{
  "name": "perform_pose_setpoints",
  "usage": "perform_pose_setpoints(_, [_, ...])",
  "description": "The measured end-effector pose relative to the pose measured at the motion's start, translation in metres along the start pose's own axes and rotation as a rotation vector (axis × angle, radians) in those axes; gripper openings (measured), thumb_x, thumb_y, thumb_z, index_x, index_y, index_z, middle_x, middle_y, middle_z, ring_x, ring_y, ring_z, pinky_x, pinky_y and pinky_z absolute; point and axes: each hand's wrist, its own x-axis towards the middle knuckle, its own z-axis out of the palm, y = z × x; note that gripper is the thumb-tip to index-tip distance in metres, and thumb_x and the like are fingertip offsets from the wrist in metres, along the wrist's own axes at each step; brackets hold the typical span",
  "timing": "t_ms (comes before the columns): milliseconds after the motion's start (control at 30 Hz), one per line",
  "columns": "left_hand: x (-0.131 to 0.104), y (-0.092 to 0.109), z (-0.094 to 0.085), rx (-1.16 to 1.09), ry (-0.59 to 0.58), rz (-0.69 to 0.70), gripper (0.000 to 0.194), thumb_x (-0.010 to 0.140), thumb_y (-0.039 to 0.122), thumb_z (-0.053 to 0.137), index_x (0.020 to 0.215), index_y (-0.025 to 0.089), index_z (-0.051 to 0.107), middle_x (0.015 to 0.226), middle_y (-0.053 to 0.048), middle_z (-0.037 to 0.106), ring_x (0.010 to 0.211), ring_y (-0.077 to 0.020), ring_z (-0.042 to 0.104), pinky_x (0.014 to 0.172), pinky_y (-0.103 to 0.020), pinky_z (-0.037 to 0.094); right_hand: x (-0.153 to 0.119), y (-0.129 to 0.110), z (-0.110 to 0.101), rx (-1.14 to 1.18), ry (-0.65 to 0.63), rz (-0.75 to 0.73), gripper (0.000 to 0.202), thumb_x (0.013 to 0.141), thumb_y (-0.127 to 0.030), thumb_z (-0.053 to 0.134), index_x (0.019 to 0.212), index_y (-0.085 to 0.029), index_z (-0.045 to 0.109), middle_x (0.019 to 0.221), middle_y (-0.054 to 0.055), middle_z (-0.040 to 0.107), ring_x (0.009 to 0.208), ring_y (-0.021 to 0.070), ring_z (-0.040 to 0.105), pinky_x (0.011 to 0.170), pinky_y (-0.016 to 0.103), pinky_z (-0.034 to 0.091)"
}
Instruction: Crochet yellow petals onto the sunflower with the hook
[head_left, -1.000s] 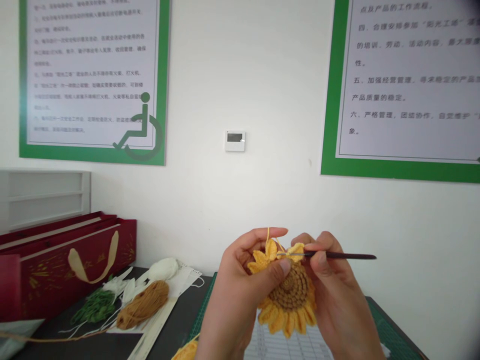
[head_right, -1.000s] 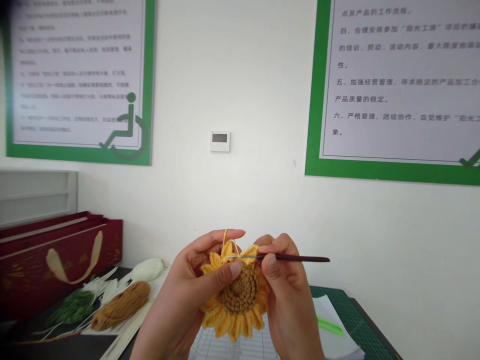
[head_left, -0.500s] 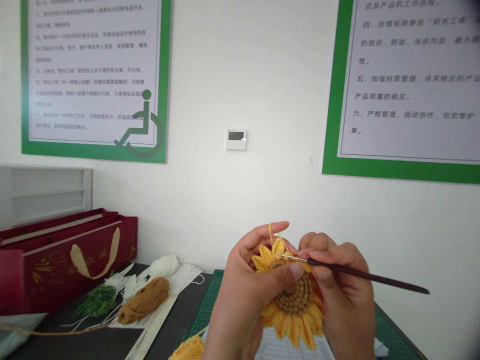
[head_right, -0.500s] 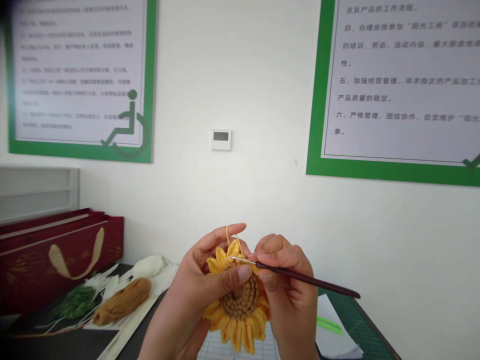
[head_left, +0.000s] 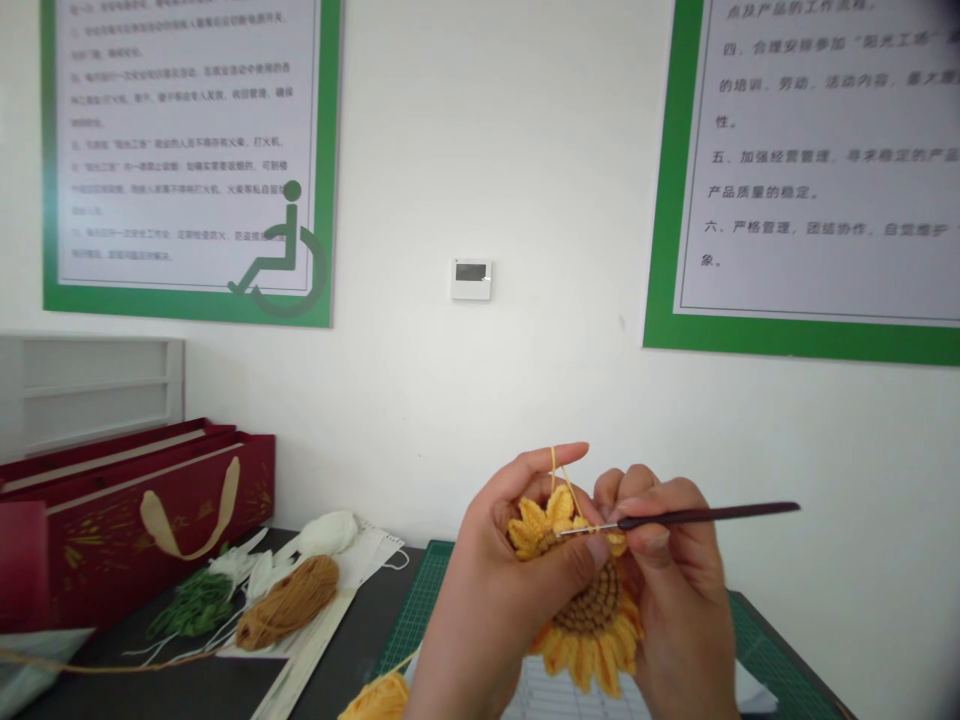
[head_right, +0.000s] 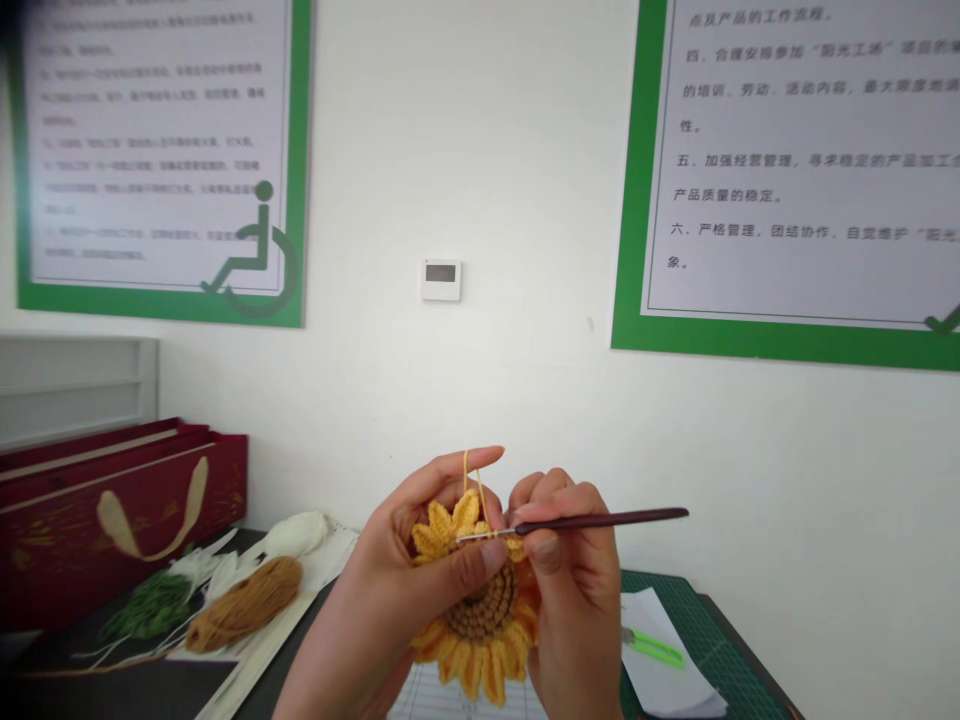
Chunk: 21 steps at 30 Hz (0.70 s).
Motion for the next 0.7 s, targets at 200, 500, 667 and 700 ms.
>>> perform_pose_setpoints(200, [0.005, -0.003, -0.006, -0.012, -0.026, -0.054, 0.064, 0.064, 0.02, 0.093, 0.124, 0.022, 0.07, 0.085, 0.0, 0.069, 0.075, -0.0117, 0.061, 0.071, -0.024, 0.046, -0.001, 0.0, 0.005, 0.097, 0.037, 0.13, 0.018, 0.092, -0.043, 0.067, 0.083, -0.029, 0.06, 0.076, -0.003, 0.046, 0.075, 0.0172, 0.05, 0.071, 0.033, 0.047])
perform_pose_setpoints(500, [0.003, -0.003, -0.012, 0.043, -0.076, -0.144, 0.07, 0.058, 0.019, 0.095, 0.124, 0.021, 0.07, 0.081, 0.001, 0.065, 0.073, -0.0125, 0.06, 0.071, -0.026, 0.046, 0.006, -0.004, -0.008, 0.116, -0.021, 0.233, 0.023, 0.101, -0.039, 0.05, 0.084, -0.025, 0.058, 0.062, -0.003, 0.047, 0.063, 0.0138, 0.046, 0.06, 0.026, 0.042])
perform_pose_setpoints(667, [0.003, -0.007, -0.014, -0.001, -0.153, -0.167, 0.067, 0.058, 0.015, 0.093, 0.122, 0.02, 0.071, 0.084, -0.002, 0.069, 0.075, -0.0144, 0.062, 0.072, -0.027, 0.047, 0.008, -0.013, -0.01, 0.05, -0.041, 0.226, 0.025, 0.099, -0.043, 0.054, 0.082, -0.024, 0.058, 0.059, -0.003, 0.045, 0.059, 0.0132, 0.046, 0.056, 0.025, 0.042])
perform_pose_setpoints(700, [0.003, -0.007, -0.014, -0.014, -0.172, -0.174, 0.065, 0.06, 0.014, 0.092, 0.121, 0.02, 0.072, 0.085, -0.003, 0.07, 0.075, -0.0147, 0.062, 0.073, -0.027, 0.047, 0.008, -0.015, -0.01, 0.036, -0.041, 0.218, 0.026, 0.098, -0.043, 0.055, 0.081, -0.024, 0.058, 0.059, -0.003, 0.044, 0.058, 0.013, 0.046, 0.055, 0.025, 0.042])
